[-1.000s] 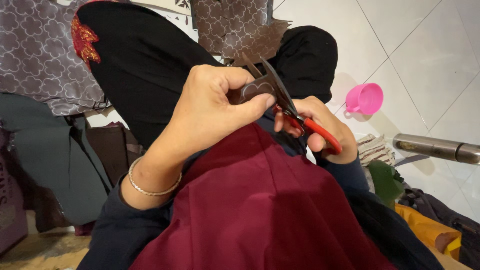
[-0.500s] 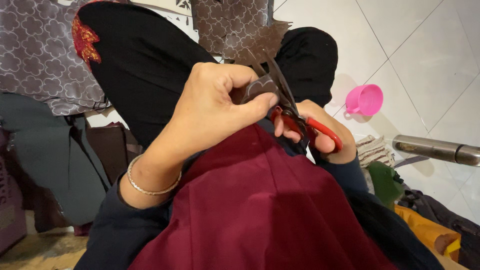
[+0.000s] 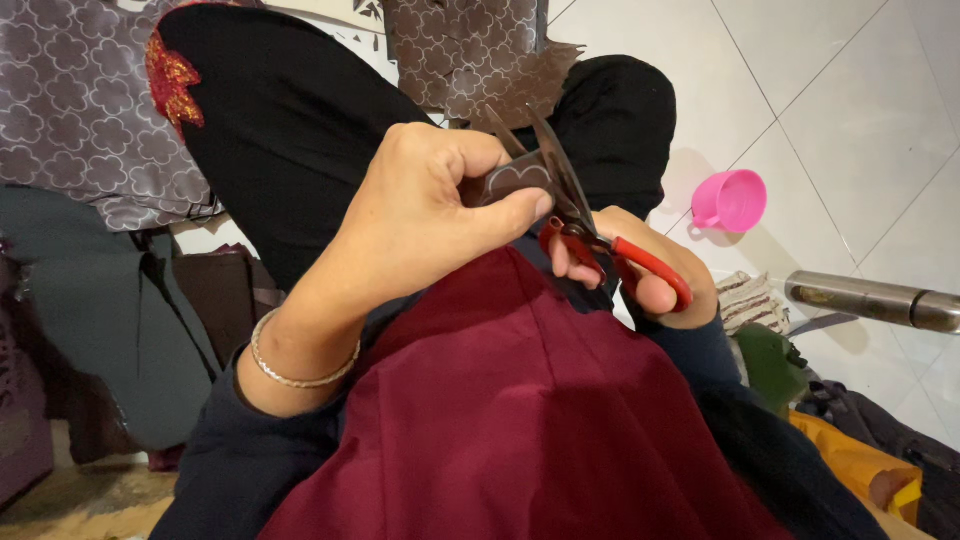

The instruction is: The person sits cross-legged and uses red-handled scissors to cut a brown patterned sheet of material into small clover-shaped pieces. They repeatedly trim the edges of each piece and place the finished shapes on the floor beside them.

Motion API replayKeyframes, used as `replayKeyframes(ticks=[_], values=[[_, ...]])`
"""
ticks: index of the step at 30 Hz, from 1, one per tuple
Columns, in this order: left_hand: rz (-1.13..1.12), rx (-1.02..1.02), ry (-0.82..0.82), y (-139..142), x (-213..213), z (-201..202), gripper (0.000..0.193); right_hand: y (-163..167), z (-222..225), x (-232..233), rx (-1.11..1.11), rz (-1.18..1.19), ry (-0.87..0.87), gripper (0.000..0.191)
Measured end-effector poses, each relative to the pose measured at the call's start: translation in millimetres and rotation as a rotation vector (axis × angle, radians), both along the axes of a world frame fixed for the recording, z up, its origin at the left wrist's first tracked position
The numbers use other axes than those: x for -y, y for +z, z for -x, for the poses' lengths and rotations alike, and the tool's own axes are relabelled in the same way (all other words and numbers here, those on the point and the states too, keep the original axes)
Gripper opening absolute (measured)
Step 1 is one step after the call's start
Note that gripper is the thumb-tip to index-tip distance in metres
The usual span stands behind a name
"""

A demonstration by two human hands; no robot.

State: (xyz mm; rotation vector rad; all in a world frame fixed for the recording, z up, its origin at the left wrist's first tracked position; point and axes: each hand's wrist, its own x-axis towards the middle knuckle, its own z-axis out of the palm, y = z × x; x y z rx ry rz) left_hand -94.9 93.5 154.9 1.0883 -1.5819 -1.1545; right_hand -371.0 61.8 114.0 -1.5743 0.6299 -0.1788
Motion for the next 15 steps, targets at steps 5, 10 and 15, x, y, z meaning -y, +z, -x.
replayKeyframes(ticks=[5, 10, 15], values=[[-0.005, -0.034, -0.015, -0.8, 0.6, -0.4, 0.022, -1.5, -2.6, -1.0, -0.029, -0.045, -0.044, 0.112], [0.000, -0.072, -0.038, -1.5, 1.8, -1.2, 0.021, -3.7, -3.0, -0.6, -0.010, 0.010, -0.042, 0.106], [-0.009, -0.083, -0.045, -2.1, 2.7, -0.5, 0.022, 2.5, -10.9, -5.1, -0.025, 0.024, -0.104, 0.104]])
